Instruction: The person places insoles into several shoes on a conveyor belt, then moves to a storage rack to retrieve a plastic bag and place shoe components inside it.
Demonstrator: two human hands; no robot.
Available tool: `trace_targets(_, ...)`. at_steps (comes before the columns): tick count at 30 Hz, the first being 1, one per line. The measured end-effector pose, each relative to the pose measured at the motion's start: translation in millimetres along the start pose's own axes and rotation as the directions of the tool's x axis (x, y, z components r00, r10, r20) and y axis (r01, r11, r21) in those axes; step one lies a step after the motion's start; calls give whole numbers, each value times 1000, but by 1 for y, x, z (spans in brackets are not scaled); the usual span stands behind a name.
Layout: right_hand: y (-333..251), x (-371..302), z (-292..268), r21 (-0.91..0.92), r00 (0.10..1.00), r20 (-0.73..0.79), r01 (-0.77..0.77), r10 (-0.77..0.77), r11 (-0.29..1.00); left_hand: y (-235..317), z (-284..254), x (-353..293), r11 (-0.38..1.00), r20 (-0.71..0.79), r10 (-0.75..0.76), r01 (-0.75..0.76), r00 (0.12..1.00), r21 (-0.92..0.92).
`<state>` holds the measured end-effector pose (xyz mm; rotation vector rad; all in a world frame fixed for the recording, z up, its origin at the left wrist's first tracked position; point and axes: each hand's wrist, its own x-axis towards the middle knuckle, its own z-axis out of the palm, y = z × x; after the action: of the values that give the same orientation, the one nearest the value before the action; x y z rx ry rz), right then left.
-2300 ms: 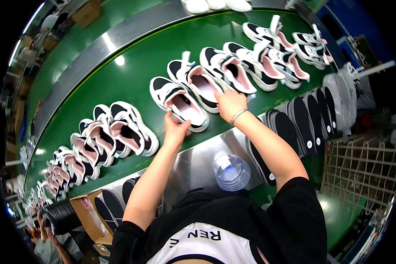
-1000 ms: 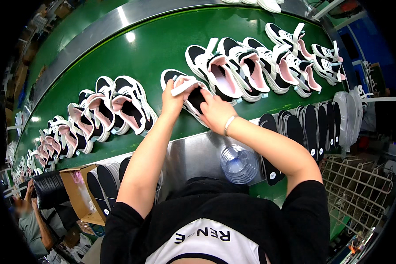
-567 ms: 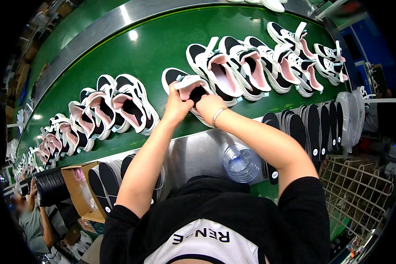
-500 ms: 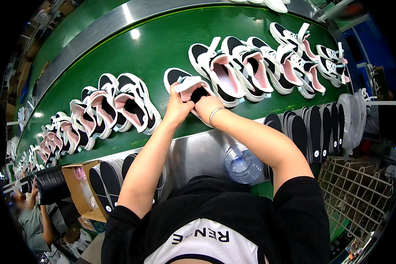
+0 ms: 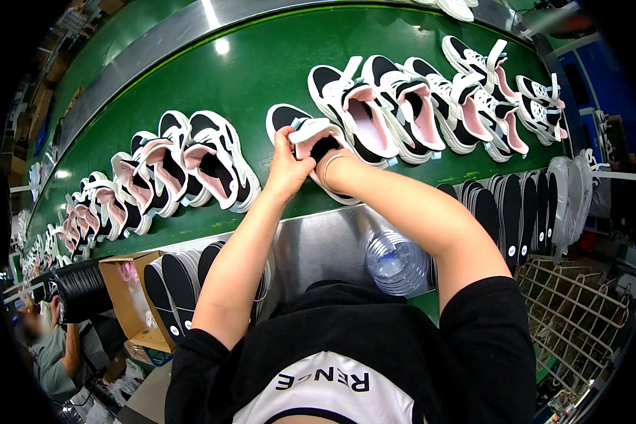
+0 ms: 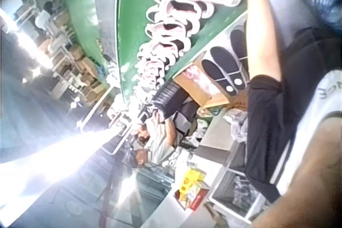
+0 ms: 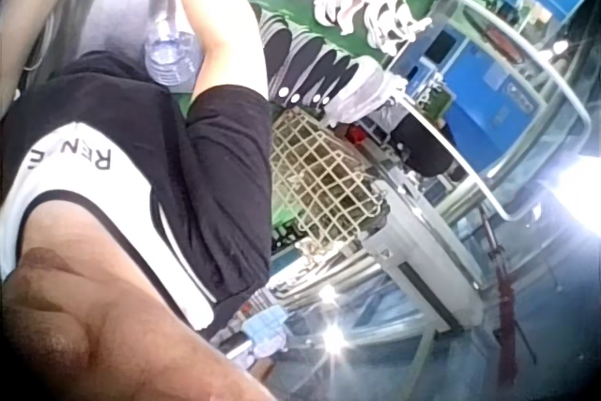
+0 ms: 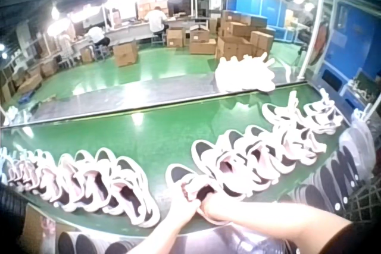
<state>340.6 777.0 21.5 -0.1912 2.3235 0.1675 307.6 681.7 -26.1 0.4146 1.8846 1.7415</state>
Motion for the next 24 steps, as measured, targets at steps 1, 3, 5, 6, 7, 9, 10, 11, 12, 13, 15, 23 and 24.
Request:
trace_targets(1, 1, 12, 17, 4, 1000, 2, -2, 2, 1000, 0, 2, 0, 1000, 5, -2, 2, 1000, 0)
trace_targets(3, 1, 26, 32, 133, 993, -3, -116, 117, 984, 1, 3, -1, 994, 7, 33, -34, 999, 102)
trace_targets(5, 1, 22, 36, 195, 982, -117, -126, 150, 973, -1, 3, 0, 996, -5, 26, -25, 1000, 86)
trace_targets(6, 0, 18, 31, 145, 989, -78, -110, 122, 983, -3, 3, 0, 998, -18, 19, -17, 1000, 66)
trace_targets(7, -1, 15, 29, 96, 994, -38, -93, 97, 991, -5, 2, -1, 998, -19, 20, -19, 1000, 67)
trace_targets(9, 1, 1, 21, 40, 997, -56, -58, 60, 997, -5, 2, 0, 998, -23, 57, -57, 998, 22)
trace_targets(10, 5, -10, 11, 65, 999, -24, -33, 34, 997, -2, 2, -1, 998, -22, 59, -59, 998, 20)
trace_targets(11, 7, -17, 4, 92, 1000, 8, -6, 5, 996, 6, 3, -3, 998, -29, 33, -32, 999, 52)
trace_targets(12, 8, -14, 13, 217, 1000, 8, 8, -10, 976, 11, 3, -3, 997, -36, 7, -4, 999, 83)
trace_targets(13, 11, -20, 14, 217, 1000, 9, 8, -10, 976, 10, 4, -2, 997, -36, 6, -3, 999, 83)
trace_targets(15, 8, -41, 8, 268, 997, 66, 31, -50, 963, 4, 1, -3, 991, -46, 42, -36, 998, 128)
trace_targets(23, 20, -28, 30, 224, 980, 143, 106, -141, 969, 7, 4, -4, 1000, -53, 7, -8, 999, -29)
trace_targets(24, 23, -30, 28, 228, 981, 110, 133, -161, 964, 7, 4, -3, 998, -54, -9, 5, 998, -65)
